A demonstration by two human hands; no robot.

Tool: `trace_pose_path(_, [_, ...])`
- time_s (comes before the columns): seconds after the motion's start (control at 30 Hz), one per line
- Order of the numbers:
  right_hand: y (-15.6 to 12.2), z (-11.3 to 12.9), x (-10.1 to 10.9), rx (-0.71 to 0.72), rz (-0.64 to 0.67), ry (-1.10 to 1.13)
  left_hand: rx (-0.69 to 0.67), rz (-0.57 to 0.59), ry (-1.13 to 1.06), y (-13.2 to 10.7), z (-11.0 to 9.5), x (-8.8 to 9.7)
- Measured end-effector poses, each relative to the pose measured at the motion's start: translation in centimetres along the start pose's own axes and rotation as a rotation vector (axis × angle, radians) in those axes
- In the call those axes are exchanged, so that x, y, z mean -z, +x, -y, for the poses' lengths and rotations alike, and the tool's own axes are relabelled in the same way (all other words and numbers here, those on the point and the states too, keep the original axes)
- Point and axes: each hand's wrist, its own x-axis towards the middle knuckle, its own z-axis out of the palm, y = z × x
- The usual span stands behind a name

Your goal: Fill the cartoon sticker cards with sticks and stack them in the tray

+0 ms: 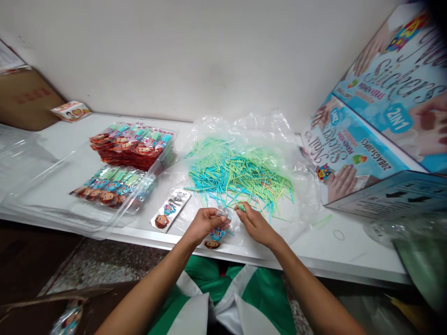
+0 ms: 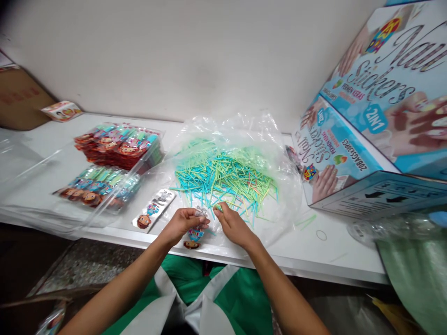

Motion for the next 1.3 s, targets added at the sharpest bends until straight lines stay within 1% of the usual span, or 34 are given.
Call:
trace_pose_path(0.13, [0.1, 1.4, 1.8, 0.029, 0.203, -0.12, -0.074, -0.014, 0.213, 0.0, 0.0, 0.2])
trace_pose_path(0.27, [0.6, 2.1, 2.5, 0.036, 0.384, -0.21, -0.173, 0.01, 0.491, -0.6, -0.5, 0.3])
trace_pose_path(0.37, [1.1, 2.4, 2.9, 0.046, 0.487, -0.243, -0.245, 0.022, 0.772, -1.3, -1.3, 0.2])
trace_pose_path(0.53, [1.5, 2.8, 3.1, 0.046, 0.59, -0.356, -0.421, 0.082, 1.195, -2.1, -2.3, 0.1])
trace_pose_path(0.6, [1.6, 2.7, 2.9, 0.033, 0.609, -0.398, -0.477, 0.12, 1.311, -2.1, -2.4, 0.0])
trace_pose_path(0.67, [1.7, 2.3, 2.5, 0.016, 0.604, -0.429, -0.513, 0.152, 1.375, -2.1, -2.3, -0.1])
trace_pose_path(0.73, [1.7, 1.8, 2.0, 0.02, 0.556, -0.42, -0.527, 0.165, 1.378, -2.0, -2.3, -0.3])
trace_pose_path(0.8, [1.8, 1.2, 1.6, 0.046, 0.486, -0.351, -0.518, 0.16, 1.314, -1.9, -2.1, -0.4])
trace_pose_path(0.9, [2.0, 0.8, 1.4, 0.056, 0.412, -0.22, -0.455, 0.146, 1.186, -2.0, -1.9, -0.7])
trace_pose_path(0.97, [2.4, 1.2, 1.9, 0.049, 0.405, -0.162, -0.407, 0.153, 1.091, -2.1, -1.8, -1.0])
trace_pose_path(1.07, [3.0, 2.4, 3.2, 0.095, 0.462, -0.113, -0.344, 0.206, 0.888, -2.3, -1.5, -1.3])
trace_pose_path(1.1, [3.1, 2.7, 3.6, 0.113, 0.467, -0.108, -0.317, 0.226, 0.811, -2.3, -1.4, -1.4])
trace_pose_path(1.17, [3.4, 3.2, 3.8, 0.13, 0.417, -0.133, -0.253, 0.265, 0.68, -2.2, -1.1, -1.5])
trace_pose_path(1.23, [3.5, 3.4, 3.4, 0.123, 0.337, -0.198, -0.186, 0.3, 0.579, -2.0, -0.7, -1.6])
trace_pose_path(1.3, [3.7, 3.5, 2.5, 0.106, 0.32, -0.277, -0.122, 0.342, 0.497, -1.7, -0.3, -1.7])
